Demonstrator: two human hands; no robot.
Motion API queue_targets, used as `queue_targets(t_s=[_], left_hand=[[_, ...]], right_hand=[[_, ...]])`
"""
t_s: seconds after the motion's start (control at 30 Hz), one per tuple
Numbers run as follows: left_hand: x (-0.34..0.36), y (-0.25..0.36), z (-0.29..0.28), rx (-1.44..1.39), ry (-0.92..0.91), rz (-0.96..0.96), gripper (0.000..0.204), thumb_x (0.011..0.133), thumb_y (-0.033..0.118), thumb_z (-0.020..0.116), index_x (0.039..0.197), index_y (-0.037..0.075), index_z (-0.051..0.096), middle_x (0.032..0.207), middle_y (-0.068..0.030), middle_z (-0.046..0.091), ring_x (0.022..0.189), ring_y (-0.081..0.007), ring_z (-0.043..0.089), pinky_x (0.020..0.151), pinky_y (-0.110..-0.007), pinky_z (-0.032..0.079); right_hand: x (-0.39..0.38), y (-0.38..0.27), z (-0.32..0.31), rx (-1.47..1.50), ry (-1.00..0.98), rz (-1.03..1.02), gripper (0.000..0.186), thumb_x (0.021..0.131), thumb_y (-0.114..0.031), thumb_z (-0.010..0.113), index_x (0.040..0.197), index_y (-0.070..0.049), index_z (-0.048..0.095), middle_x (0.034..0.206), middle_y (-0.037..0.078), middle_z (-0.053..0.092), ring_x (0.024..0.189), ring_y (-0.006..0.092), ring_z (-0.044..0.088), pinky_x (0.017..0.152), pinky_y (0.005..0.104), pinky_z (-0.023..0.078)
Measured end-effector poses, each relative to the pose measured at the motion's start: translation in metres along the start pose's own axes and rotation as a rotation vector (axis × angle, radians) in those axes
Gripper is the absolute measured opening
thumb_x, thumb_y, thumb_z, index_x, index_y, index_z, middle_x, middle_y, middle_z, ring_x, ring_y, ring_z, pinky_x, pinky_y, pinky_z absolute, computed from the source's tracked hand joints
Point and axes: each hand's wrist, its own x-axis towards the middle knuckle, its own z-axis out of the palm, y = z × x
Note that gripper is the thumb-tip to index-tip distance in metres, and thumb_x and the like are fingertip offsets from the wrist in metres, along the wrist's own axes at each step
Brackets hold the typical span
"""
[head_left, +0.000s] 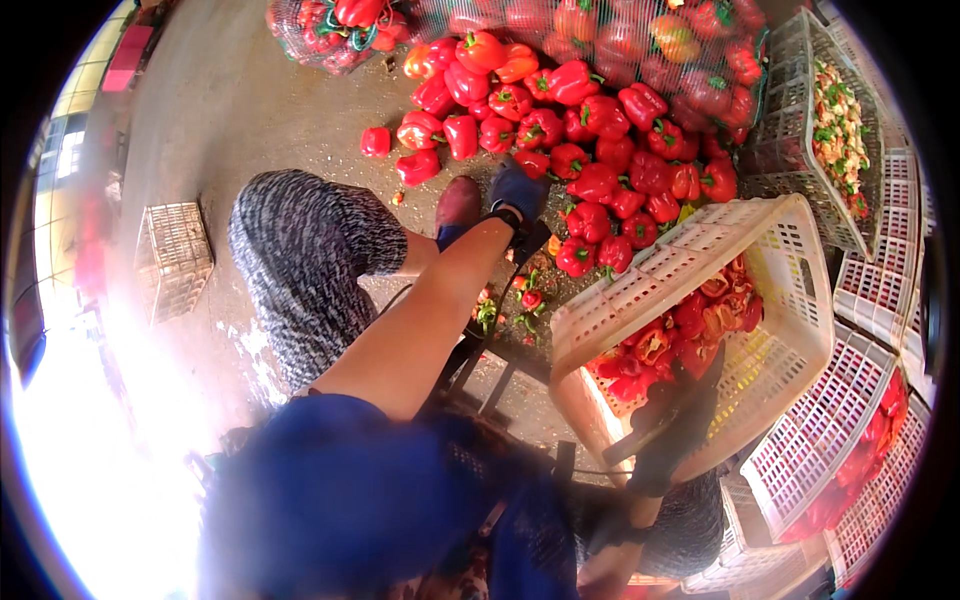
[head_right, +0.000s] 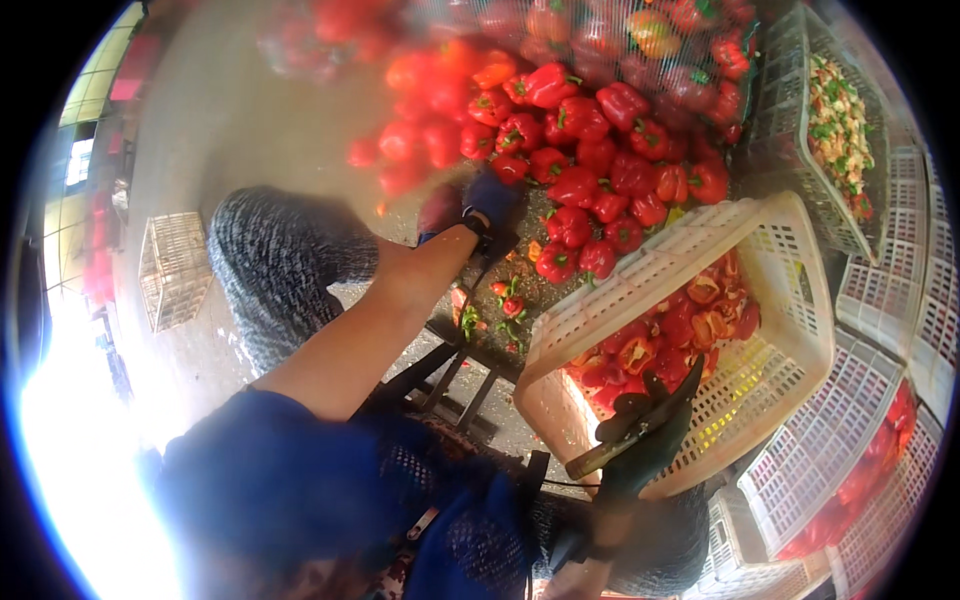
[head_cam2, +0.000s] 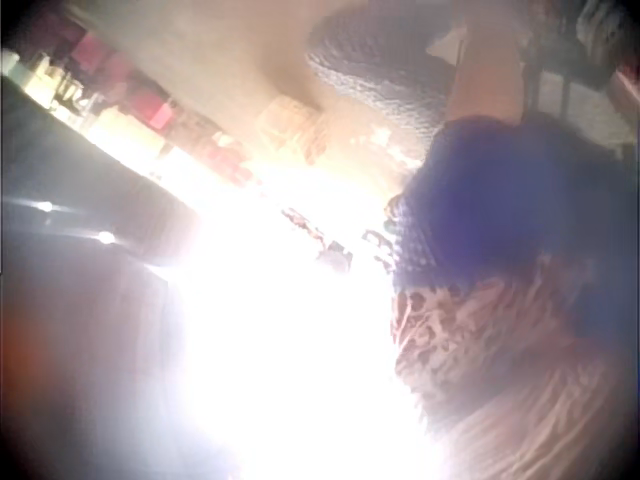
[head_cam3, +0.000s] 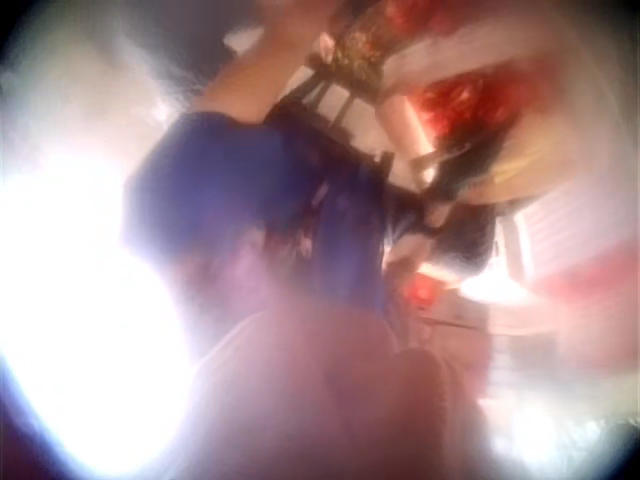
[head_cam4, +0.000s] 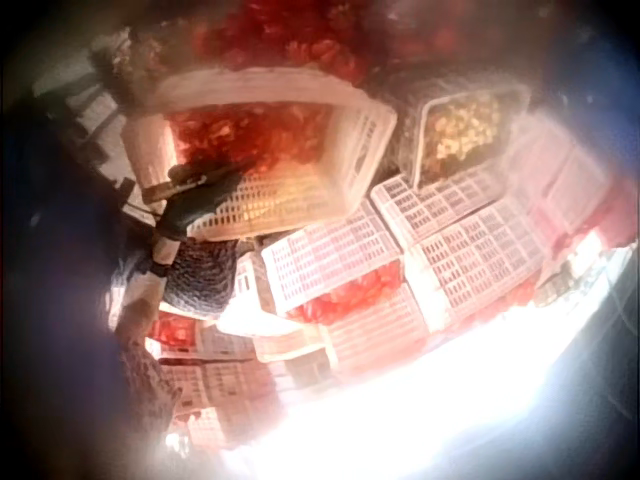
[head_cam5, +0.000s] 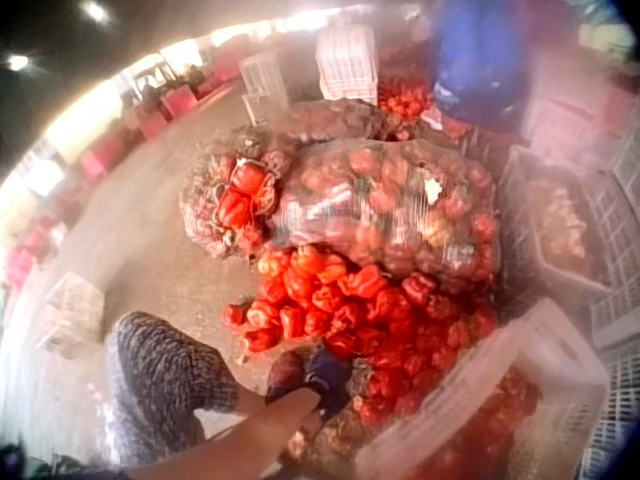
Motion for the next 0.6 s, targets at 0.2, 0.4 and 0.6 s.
queue_targets(t_s=[0.2, 0.4, 0.6], left_hand=[[0.040, -0.012, 0.030, 0.091, -0.044, -0.117, 0.081, 0.067, 0.048, 0.077, 0.119, -0.008, 0.049, 0.115, -0.0297, 0.059, 0.108, -0.0416, 0.060, 0.091, -0.048, 0.050], [-0.023, 0.018, -0.068, -0.892, -0.457, -0.202, 0.052, 0.088, 0.023, 0.067, 0.131, -0.001, 0.051, 0.119, -0.0181, 0.063, 0.109, -0.0284, 0.063, 0.087, -0.040, 0.054], [-0.094, 0.076, -0.122, -1.439, -0.940, -0.045, 0.040, 0.094, 0.017, 0.061, 0.130, 0.001, 0.053, 0.122, -0.0175, 0.062, 0.113, -0.0286, 0.062, 0.097, -0.043, 0.053]], right_hand=[[0.005, -0.001, 0.012, -0.025, 0.004, 0.026, 0.052, 0.100, -0.043, 0.036, 0.128, -0.003, 0.053, 0.080, 0.010, 0.064, 0.052, 0.0151, 0.054, 0.037, 0.0245, 0.040], [0.006, 0.013, 0.001, -0.025, -0.114, -0.091, 0.052, 0.102, -0.045, 0.035, 0.134, -0.007, 0.050, 0.084, 0.008, 0.063, 0.050, 0.0119, 0.051, 0.039, 0.0215, 0.037], [-0.008, 0.019, -0.006, -0.220, -0.233, -0.085, 0.059, 0.103, -0.045, 0.034, 0.152, -0.013, 0.029, 0.071, 0.002, 0.055, 0.041, 0.0104, 0.043, 0.035, 0.0211, 0.034]])
